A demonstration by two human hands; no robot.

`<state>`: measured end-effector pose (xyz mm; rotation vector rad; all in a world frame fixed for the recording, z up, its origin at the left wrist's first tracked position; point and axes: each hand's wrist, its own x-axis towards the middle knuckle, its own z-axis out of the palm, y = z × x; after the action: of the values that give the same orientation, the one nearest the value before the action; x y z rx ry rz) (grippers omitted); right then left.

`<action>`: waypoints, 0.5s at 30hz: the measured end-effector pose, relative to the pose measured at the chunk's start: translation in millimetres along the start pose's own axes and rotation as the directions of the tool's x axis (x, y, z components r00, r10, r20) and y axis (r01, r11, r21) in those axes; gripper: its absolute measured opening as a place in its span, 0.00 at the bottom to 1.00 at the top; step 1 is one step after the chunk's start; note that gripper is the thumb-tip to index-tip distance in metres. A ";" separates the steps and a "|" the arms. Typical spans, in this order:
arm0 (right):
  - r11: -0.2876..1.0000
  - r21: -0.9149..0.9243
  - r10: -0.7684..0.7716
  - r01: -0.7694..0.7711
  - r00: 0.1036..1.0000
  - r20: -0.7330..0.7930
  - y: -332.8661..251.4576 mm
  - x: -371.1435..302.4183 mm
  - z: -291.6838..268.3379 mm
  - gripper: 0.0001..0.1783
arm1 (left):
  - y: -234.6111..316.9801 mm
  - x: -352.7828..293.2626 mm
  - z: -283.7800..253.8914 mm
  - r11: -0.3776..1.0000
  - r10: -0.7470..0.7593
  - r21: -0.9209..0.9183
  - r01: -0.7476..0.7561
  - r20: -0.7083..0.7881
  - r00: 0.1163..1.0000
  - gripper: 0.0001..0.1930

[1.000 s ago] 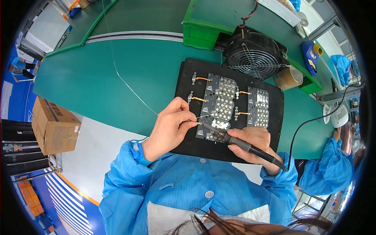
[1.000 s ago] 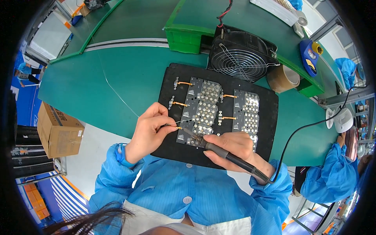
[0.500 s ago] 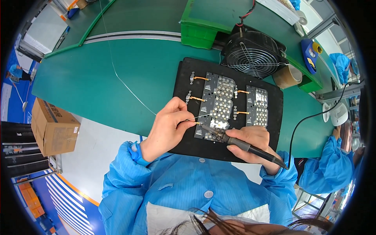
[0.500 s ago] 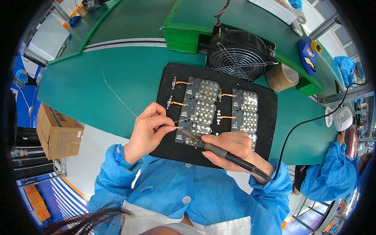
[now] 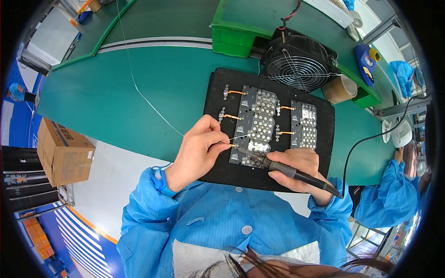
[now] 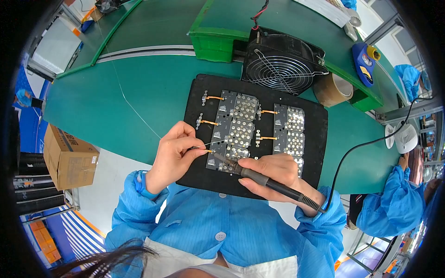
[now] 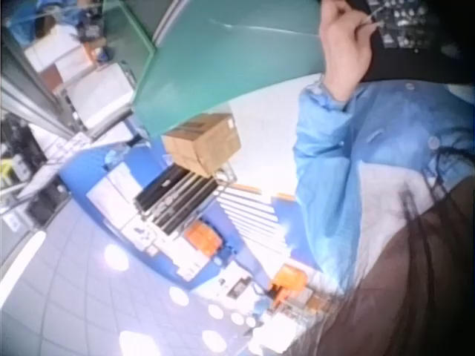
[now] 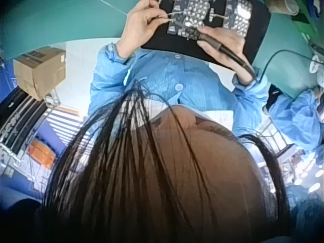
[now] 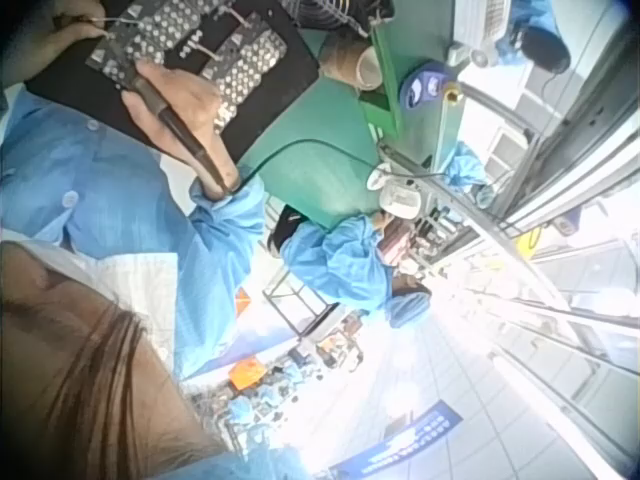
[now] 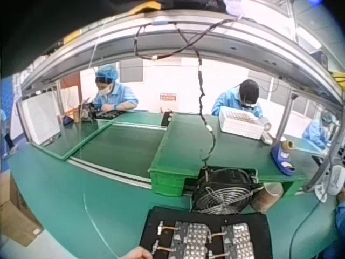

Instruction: The person solders wire connections onto LED PCB boards using a soldering iron.

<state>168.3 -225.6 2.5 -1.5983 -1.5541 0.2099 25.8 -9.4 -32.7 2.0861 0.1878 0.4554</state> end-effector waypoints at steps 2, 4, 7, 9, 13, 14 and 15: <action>1.000 0.005 0.001 -0.001 1.000 -0.006 -0.3 0.7 0.3 0.17 | 0.5 0.3 -0.2 1.000 0.002 0.003 -0.002 0.002 1.000 0.06; 1.000 0.009 0.001 -0.001 1.000 -0.011 -0.6 1.2 0.0 0.17 | 1.1 0.3 -0.4 1.000 -0.008 -0.009 0.008 0.002 1.000 0.06; 1.000 0.007 0.008 -0.007 1.000 -0.005 -0.9 1.3 -0.7 0.18 | -0.4 0.0 0.3 1.000 -0.005 -0.011 0.005 0.003 1.000 0.06; 1.000 0.023 0.000 -0.001 1.000 0.006 -0.9 1.0 -0.9 0.18 | 0.1 -0.1 -0.3 1.000 -0.003 -0.007 0.003 0.006 1.000 0.06; 1.000 0.000 -0.005 0.005 1.000 0.012 -2.0 1.9 -1.3 0.18 | 1.5 -1.6 -0.9 1.000 -0.022 -0.014 0.022 0.009 1.000 0.06; 1.000 0.005 0.000 0.000 1.000 0.012 -2.3 1.3 -1.3 0.18 | 1.3 -1.5 -1.1 1.000 -0.020 -0.014 0.020 0.011 1.000 0.06; 1.000 0.009 0.005 -0.005 1.000 0.013 -2.7 0.7 -1.3 0.19 | 1.1 -1.6 -1.1 1.000 -0.011 -0.015 0.011 0.009 1.000 0.06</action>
<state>167.3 -226.0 5.4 -1.5965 -1.5572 0.2306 23.9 -9.6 -31.7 2.0716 0.1897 0.4394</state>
